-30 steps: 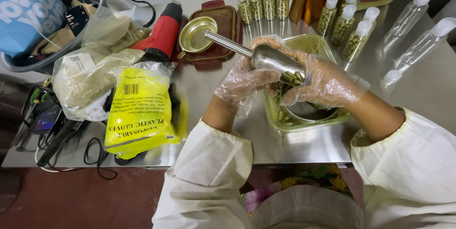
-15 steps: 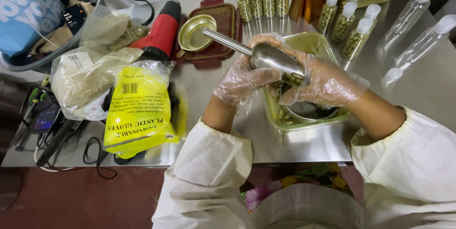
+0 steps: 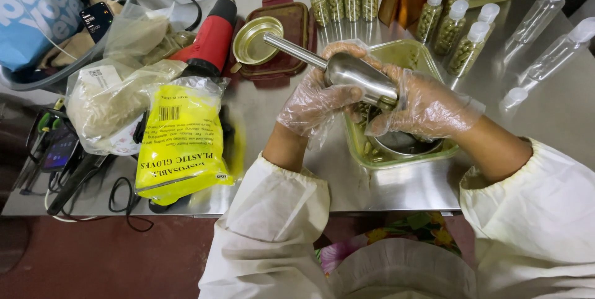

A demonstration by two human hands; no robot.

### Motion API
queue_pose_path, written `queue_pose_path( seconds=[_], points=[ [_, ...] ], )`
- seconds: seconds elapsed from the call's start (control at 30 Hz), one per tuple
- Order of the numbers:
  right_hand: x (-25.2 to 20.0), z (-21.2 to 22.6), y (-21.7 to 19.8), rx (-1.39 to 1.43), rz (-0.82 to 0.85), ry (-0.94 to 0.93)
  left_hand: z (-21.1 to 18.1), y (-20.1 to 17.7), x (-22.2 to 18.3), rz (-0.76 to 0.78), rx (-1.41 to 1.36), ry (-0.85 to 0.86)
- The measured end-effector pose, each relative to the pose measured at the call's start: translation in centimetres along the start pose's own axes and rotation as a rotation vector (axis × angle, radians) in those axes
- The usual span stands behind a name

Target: Scooping small green capsules from a plastic container into a metal bowl using a metal scoop.

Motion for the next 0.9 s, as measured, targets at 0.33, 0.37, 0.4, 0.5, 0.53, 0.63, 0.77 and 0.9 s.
queue_pose_path(
  seconds=[0.33,0.37,0.4,0.5,0.53,0.63,0.77,0.9],
  points=[
    [-0.1,-0.3,-0.3,0.024,-0.012,-0.027,0.3,-0.7,0.1,0.033,0.049,-0.033],
    [-0.1,-0.3,-0.4,0.027,-0.014,-0.031,-0.3,0.1,0.1,0.049,0.084,-0.018],
    [-0.2,-0.4,-0.3,0.027,-0.012,-0.031,-0.4,0.5,-0.1,0.048,0.084,-0.018],
    [-0.3,-0.3,-0.5,0.031,-0.019,-0.041,-0.4,0.7,-0.1,0.010,0.037,-0.053],
    [-0.2,-0.2,-0.5,0.035,-0.022,-0.046,-0.2,0.6,0.0,0.024,0.043,-0.063],
    [-0.1,-0.2,-0.7,0.041,-0.027,-0.052,0.8,-0.6,0.2,0.041,0.067,-0.077],
    [0.0,-0.2,-0.7,0.051,-0.033,-0.063,-0.7,1.1,-0.2,0.135,0.068,-0.060],
    [0.0,-0.2,-0.8,0.057,-0.035,-0.071,-0.2,-1.1,0.5,0.182,0.035,-0.009]
  ],
)
Point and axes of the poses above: each hand's wrist, its own x-axis towards the middle knuckle, its own y-axis out of the palm, z = x × y, the point moved 8 cm from there along x, towards the middle knuckle, and after that the axes turned 8 degrees about -x, right-handed, at the moved point
